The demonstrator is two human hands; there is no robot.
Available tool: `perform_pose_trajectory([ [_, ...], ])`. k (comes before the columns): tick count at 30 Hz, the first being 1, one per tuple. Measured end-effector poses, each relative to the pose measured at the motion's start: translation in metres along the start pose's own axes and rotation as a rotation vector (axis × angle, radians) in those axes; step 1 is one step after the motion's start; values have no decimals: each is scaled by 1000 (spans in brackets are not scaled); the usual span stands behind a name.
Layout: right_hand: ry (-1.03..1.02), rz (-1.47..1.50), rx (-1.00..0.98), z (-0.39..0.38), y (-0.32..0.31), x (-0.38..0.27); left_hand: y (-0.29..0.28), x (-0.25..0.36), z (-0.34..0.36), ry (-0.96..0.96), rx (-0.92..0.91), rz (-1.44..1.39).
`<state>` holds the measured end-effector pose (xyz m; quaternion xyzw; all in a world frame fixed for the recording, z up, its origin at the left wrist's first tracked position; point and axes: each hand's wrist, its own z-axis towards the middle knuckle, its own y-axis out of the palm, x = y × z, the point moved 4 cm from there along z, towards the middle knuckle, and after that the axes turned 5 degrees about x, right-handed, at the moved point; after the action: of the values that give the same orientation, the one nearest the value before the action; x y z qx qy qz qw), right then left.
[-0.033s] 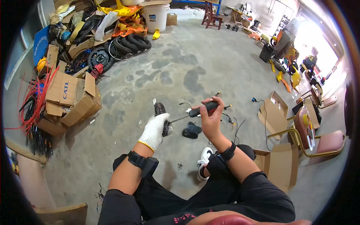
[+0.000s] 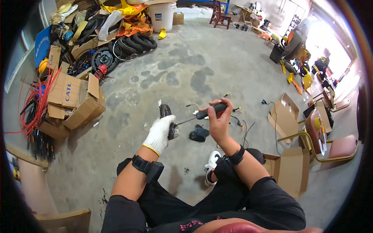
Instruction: Disassembling and inspecting an electronic component using a screwdriver.
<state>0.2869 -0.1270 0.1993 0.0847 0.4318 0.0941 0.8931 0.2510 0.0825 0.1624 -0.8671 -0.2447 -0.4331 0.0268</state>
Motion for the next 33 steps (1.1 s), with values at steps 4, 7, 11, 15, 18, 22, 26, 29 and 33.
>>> perform_pose_trajectory([
  [4,146,45,-39,13,-2,0,-3,2,-8,29,-89,-194],
  [7,228,155,-177,23,4,-2,-15,3,-15,8,-24,-156],
  [11,311,49,-248,32,12,-5,-37,2,-29,40,-3,-167],
  [15,361,-119,-311,35,8,6,-53,-2,-34,-36,81,-157],
  [18,236,-287,-271,36,13,14,-61,-3,-45,9,2,-91],
  [22,43,-222,-154,44,46,-6,-65,-7,-57,22,28,-55],
  [26,556,-216,130,41,52,-25,-62,-6,-63,44,10,-105],
  [29,389,-205,-52,37,61,-43,-60,-7,-62,76,30,-112],
  [33,263,-384,-329,40,36,-15,-60,-9,-56,200,88,-105],
])
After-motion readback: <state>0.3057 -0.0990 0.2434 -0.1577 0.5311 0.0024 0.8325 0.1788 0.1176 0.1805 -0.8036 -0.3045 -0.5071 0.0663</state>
